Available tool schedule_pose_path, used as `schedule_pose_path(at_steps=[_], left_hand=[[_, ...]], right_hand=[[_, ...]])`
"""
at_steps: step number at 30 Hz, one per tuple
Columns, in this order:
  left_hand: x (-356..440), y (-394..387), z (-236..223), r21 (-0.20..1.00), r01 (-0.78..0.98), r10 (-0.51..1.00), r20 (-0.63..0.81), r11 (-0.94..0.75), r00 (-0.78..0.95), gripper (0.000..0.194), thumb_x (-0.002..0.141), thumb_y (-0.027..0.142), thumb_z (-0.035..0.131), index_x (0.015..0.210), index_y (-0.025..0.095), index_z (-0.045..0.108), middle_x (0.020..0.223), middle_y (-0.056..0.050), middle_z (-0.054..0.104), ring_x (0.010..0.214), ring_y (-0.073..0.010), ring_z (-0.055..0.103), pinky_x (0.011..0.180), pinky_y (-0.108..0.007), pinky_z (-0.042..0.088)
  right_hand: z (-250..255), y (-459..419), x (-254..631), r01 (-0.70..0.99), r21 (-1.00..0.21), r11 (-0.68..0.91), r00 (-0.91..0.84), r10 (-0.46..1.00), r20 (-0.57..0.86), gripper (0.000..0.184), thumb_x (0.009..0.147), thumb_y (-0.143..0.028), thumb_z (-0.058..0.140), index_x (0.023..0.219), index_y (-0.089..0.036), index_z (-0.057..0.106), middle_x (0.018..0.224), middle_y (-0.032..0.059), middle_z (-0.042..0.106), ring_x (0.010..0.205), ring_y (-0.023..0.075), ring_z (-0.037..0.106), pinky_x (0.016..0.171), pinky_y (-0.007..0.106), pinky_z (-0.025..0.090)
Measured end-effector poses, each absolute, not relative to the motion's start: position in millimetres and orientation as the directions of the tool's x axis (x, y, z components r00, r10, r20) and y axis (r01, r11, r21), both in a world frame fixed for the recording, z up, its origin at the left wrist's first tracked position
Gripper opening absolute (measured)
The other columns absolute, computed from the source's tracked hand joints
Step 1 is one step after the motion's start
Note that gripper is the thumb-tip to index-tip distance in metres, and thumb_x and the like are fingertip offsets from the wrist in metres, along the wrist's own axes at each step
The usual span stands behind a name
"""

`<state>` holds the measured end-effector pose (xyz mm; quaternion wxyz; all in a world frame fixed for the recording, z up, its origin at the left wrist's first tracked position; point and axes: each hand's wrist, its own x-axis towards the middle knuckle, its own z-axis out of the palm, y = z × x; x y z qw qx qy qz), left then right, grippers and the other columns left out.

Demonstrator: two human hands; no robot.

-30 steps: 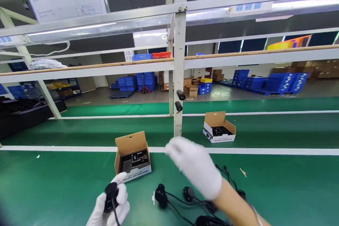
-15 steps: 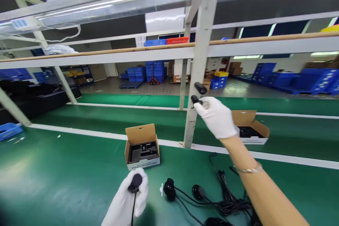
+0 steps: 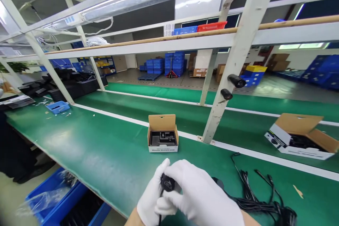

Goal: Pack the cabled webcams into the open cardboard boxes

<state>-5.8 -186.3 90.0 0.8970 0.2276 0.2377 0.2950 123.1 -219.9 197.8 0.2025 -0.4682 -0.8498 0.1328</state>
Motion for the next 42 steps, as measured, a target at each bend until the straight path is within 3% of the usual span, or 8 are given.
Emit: schedule_pose_path(at_steps=[4,8,13,21,27,32,37,42], left_hand=[[-8,-200,98,0.808,-0.325,0.786,-0.251,0.491,0.564,0.074,0.079,0.082,0.034,0.075,0.015,0.063,0.044,0.002,0.043,0.032,-0.0083,0.032,0.032,-0.024,0.026],[-16,-221,120,0.929,-0.278,0.907,-0.120,0.246,0.403,0.068,0.089,0.069,0.035,0.136,0.021,0.047,0.107,-0.012,0.067,0.086,-0.0213,0.066,0.065,-0.030,0.054],[-39,-242,140,0.988,-0.149,0.948,0.089,-0.045,0.304,0.070,0.094,0.064,0.024,0.152,0.025,0.021,0.154,-0.011,0.035,0.142,-0.0282,0.033,0.116,-0.044,0.032],[-55,-237,165,0.905,-0.422,0.911,0.211,-0.045,0.355,0.029,0.090,0.042,0.055,0.106,0.020,0.066,0.110,-0.009,0.064,0.112,-0.0271,0.057,0.104,-0.045,0.044],[-62,-226,163,0.893,-0.448,0.927,0.187,-0.023,0.324,0.026,0.092,0.042,0.057,0.099,0.017,0.062,0.093,-0.003,0.060,0.084,-0.0140,0.056,0.080,-0.028,0.046],[-67,-189,137,0.821,-0.571,0.911,0.222,0.017,0.346,0.038,0.096,0.048,0.044,0.097,0.015,0.063,0.084,-0.004,0.061,0.070,-0.0138,0.057,0.068,-0.029,0.047],[-57,-165,70,0.879,-0.367,0.776,-0.006,0.305,0.631,0.080,0.079,0.081,0.040,0.097,0.010,0.070,0.094,-0.015,0.070,0.078,-0.0220,0.063,0.078,-0.040,0.050],[-72,-197,37,0.888,-0.192,0.700,-0.180,0.418,0.691,0.061,0.088,0.070,0.040,0.109,0.018,0.065,0.103,-0.011,0.070,0.092,-0.0238,0.066,0.085,-0.045,0.053]], right_hand=[[200,-231,122,0.743,-0.358,0.566,-0.519,0.824,0.226,0.016,0.084,-0.017,0.055,0.093,-0.025,0.064,0.089,0.0018,0.066,0.074,0.0175,0.057,0.065,0.028,0.047],[203,-234,120,0.811,-0.058,0.582,-0.542,0.785,0.302,0.014,0.077,-0.019,0.064,0.090,-0.022,0.063,0.082,0.0035,0.063,0.068,0.0196,0.052,0.057,0.030,0.039],[211,-239,112,0.766,-0.116,0.632,-0.549,0.738,0.392,0.022,0.081,-0.016,0.061,0.101,-0.023,0.064,0.090,0.0032,0.065,0.078,0.0191,0.057,0.066,0.029,0.043],[219,-245,107,0.633,-0.308,0.710,-0.607,0.702,0.373,0.035,0.081,-0.017,0.060,0.114,-0.029,0.062,0.112,0.0030,0.067,0.097,0.0204,0.062,0.080,0.031,0.052],[219,-228,112,0.689,-0.228,0.688,-0.569,0.708,0.419,0.019,0.084,-0.023,0.063,0.102,-0.026,0.062,0.092,0.0012,0.067,0.081,0.0182,0.062,0.071,0.029,0.052],[216,-218,118,0.622,-0.365,0.693,-0.550,0.718,0.426,0.031,0.080,-0.015,0.062,0.108,-0.027,0.058,0.104,0.0003,0.067,0.088,0.0162,0.063,0.077,0.026,0.053],[206,-195,121,0.614,-0.371,0.697,-0.479,0.702,0.527,0.037,0.079,-0.018,0.062,0.114,-0.029,0.054,0.114,0.0003,0.065,0.101,0.0180,0.063,0.086,0.028,0.052],[176,-108,141,0.816,-0.392,0.424,-0.257,0.875,0.411,0.033,0.086,-0.029,0.057,0.118,-0.023,0.049,0.112,0.0064,0.064,0.097,0.0218,0.064,0.083,0.034,0.051]])
